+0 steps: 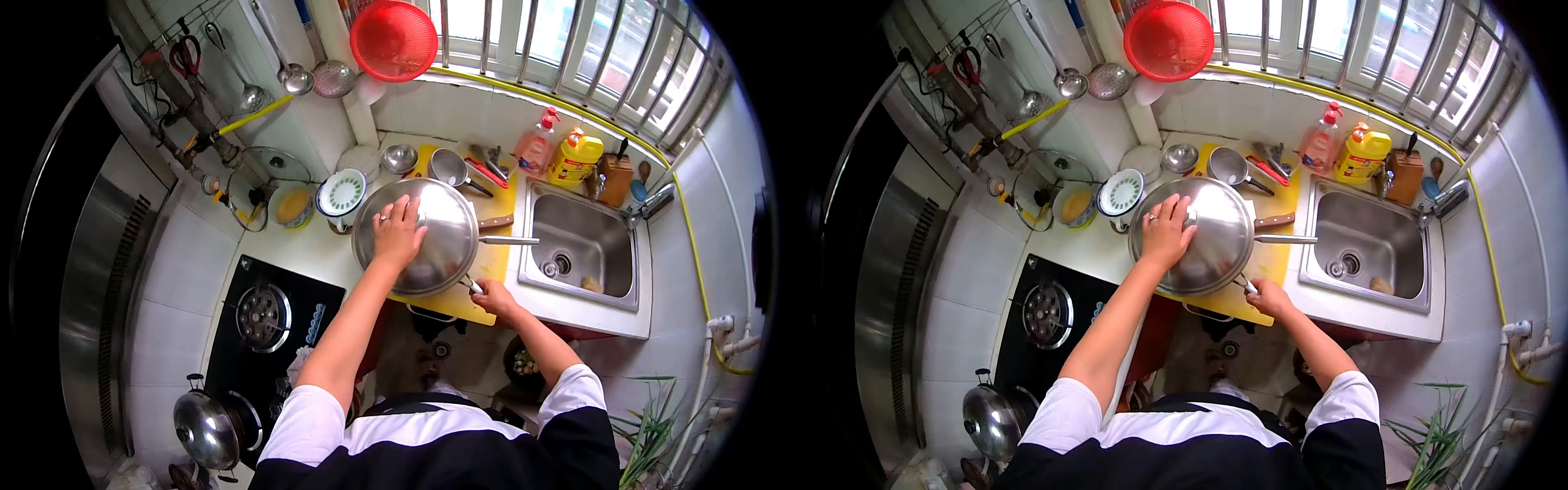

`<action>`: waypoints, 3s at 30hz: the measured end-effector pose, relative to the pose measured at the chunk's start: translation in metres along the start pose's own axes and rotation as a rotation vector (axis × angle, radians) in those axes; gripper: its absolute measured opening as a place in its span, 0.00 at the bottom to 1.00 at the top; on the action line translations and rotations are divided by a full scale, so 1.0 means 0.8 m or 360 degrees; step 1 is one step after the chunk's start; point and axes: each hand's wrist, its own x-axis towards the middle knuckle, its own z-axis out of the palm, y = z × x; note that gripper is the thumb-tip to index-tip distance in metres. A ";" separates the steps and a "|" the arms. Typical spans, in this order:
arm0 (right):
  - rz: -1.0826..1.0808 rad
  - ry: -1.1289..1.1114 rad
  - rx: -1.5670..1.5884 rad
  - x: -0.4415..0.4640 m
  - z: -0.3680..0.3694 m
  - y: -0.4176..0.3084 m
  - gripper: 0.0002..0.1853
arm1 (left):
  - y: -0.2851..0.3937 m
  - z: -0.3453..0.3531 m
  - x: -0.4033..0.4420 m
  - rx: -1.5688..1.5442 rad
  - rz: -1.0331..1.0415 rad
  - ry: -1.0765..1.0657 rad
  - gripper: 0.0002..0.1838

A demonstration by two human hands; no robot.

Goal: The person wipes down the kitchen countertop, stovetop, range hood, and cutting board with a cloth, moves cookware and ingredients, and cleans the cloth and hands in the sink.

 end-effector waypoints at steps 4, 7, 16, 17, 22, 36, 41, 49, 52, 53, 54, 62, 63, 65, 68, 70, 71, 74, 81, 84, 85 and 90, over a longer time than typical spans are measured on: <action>-0.0101 0.0175 -0.0248 -0.018 0.016 0.008 0.10 | -0.010 -0.013 -0.008 -0.0204 -0.0022 -0.0203 0.35; -0.0002 0.0224 -0.0271 -0.058 0.021 -0.010 0.13 | -0.008 -0.036 -0.018 -0.0312 0.0082 -0.0254 0.35; 0.0038 0.0441 -0.0375 -0.270 0.090 -0.021 0.17 | 0.041 -0.159 -0.085 -0.0763 0.0727 -0.0172 0.30; 0.0109 0.0472 -0.0360 -0.306 0.104 -0.025 0.16 | 0.053 -0.177 -0.097 -0.0782 0.0777 -0.0180 0.30; 0.0283 0.0652 -0.0071 -0.468 0.180 -0.030 0.14 | 0.121 -0.243 -0.151 -0.0929 0.1074 -0.0310 0.30; 0.0810 0.1417 0.0175 -0.827 0.367 -0.054 0.20 | 0.372 -0.414 -0.266 -0.1487 0.2126 -0.0182 0.30; 0.0919 0.1784 0.0220 -0.942 0.439 -0.054 0.19 | 0.483 -0.484 -0.340 -0.1684 0.2431 -0.0205 0.28; 0.1341 0.2115 0.1007 -1.095 0.517 -0.050 0.11 | 0.667 -0.549 -0.495 -0.2003 0.2744 -0.0344 0.26; 0.1275 0.2281 0.1105 -1.137 0.547 -0.010 0.09 | 0.733 -0.554 -0.552 -0.2222 0.2846 -0.0319 0.26; 0.1220 0.2360 0.1199 -1.147 0.556 0.006 0.09 | 0.751 -0.556 -0.568 -0.2242 0.2864 -0.0355 0.26; 0.1145 0.2459 0.1282 -1.155 0.563 0.022 0.09 | 0.769 -0.554 -0.585 -0.2251 0.2858 -0.0398 0.26; 0.1136 0.2500 0.1367 -1.195 0.579 0.104 0.08 | 0.852 -0.531 -0.672 -0.2134 0.2836 -0.0599 0.26; 0.1099 0.2497 0.1409 -1.195 0.580 0.111 0.08 | 0.854 -0.529 -0.677 -0.2118 0.2816 -0.0604 0.26; 0.1057 0.2464 0.1441 -1.195 0.582 0.124 0.08 | 0.859 -0.524 -0.684 -0.2030 0.2817 -0.0650 0.25; 0.1031 0.2410 0.1527 -1.193 0.577 0.133 0.07 | 0.863 -0.514 -0.691 -0.1982 0.2763 -0.0651 0.25; 0.1018 0.2362 0.1521 -1.194 0.576 0.138 0.07 | 0.864 -0.510 -0.696 -0.1964 0.2744 -0.0606 0.25; 0.1008 0.2344 0.1522 -1.196 0.575 0.141 0.07 | 0.865 -0.508 -0.700 -0.1945 0.2691 -0.0609 0.25; 0.1037 0.2277 0.1472 -1.197 0.570 0.154 0.06 | 0.869 -0.500 -0.707 -0.1914 0.2621 -0.0523 0.25; 0.0988 0.2273 0.1540 -1.196 0.576 0.168 0.06 | 0.867 -0.501 -0.730 -0.2028 0.2485 -0.0574 0.29; 0.1076 0.2270 0.1444 -1.196 0.575 0.167 0.07 | 0.865 -0.498 -0.738 -0.2110 0.2391 -0.0560 0.31; 0.1071 0.2243 0.1429 -1.198 0.575 0.169 0.07 | 0.863 -0.495 -0.739 -0.2151 0.2360 -0.0543 0.31; 0.1124 0.2147 0.1358 -1.206 0.573 0.174 0.10 | 0.808 -0.500 -0.707 -0.2218 0.2370 -0.0353 0.30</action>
